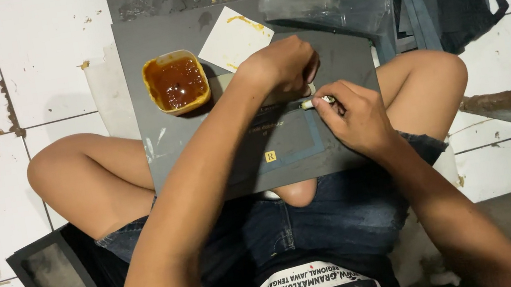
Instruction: Applying glue to small leather components and adhering them to a base material.
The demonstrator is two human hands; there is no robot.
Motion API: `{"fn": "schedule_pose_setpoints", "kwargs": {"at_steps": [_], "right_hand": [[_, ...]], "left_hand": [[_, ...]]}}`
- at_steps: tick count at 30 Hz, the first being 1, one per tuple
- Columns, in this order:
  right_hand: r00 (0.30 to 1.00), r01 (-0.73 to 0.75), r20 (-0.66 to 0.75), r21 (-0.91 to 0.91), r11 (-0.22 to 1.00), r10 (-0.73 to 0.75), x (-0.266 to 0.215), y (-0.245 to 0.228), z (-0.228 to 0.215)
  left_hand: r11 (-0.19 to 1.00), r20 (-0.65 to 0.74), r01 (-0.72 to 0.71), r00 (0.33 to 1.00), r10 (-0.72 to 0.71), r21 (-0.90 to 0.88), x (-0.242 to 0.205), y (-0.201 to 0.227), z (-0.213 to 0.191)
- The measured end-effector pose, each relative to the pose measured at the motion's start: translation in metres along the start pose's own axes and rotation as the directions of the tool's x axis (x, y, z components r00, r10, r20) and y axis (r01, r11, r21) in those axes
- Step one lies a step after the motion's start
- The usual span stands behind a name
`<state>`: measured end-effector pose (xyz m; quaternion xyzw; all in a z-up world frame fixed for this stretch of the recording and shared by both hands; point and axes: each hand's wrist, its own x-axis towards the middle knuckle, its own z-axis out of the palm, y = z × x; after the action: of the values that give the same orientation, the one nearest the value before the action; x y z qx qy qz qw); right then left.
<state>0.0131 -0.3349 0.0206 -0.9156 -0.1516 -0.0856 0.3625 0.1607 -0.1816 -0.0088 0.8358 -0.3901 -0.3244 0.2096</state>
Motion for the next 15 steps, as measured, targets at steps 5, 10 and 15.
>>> {"fn": "schedule_pose_setpoints", "kwargs": {"at_steps": [5,10,15], "right_hand": [[1.000,0.015,0.024,-0.015,1.000,-0.014,0.001,-0.004,-0.002],[0.999,0.023,0.047,-0.013,1.000,-0.022,-0.005,-0.005,-0.004],[0.995,0.038,0.093,-0.019,0.999,-0.036,-0.011,-0.015,-0.010]], "left_hand": [[0.997,-0.021,0.027,0.999,-0.025,0.070,0.007,-0.001,0.009],[0.997,-0.033,0.001,0.999,0.002,0.074,0.007,-0.001,0.010],[0.993,-0.046,0.004,0.999,0.001,0.115,0.009,0.005,0.009]]}}
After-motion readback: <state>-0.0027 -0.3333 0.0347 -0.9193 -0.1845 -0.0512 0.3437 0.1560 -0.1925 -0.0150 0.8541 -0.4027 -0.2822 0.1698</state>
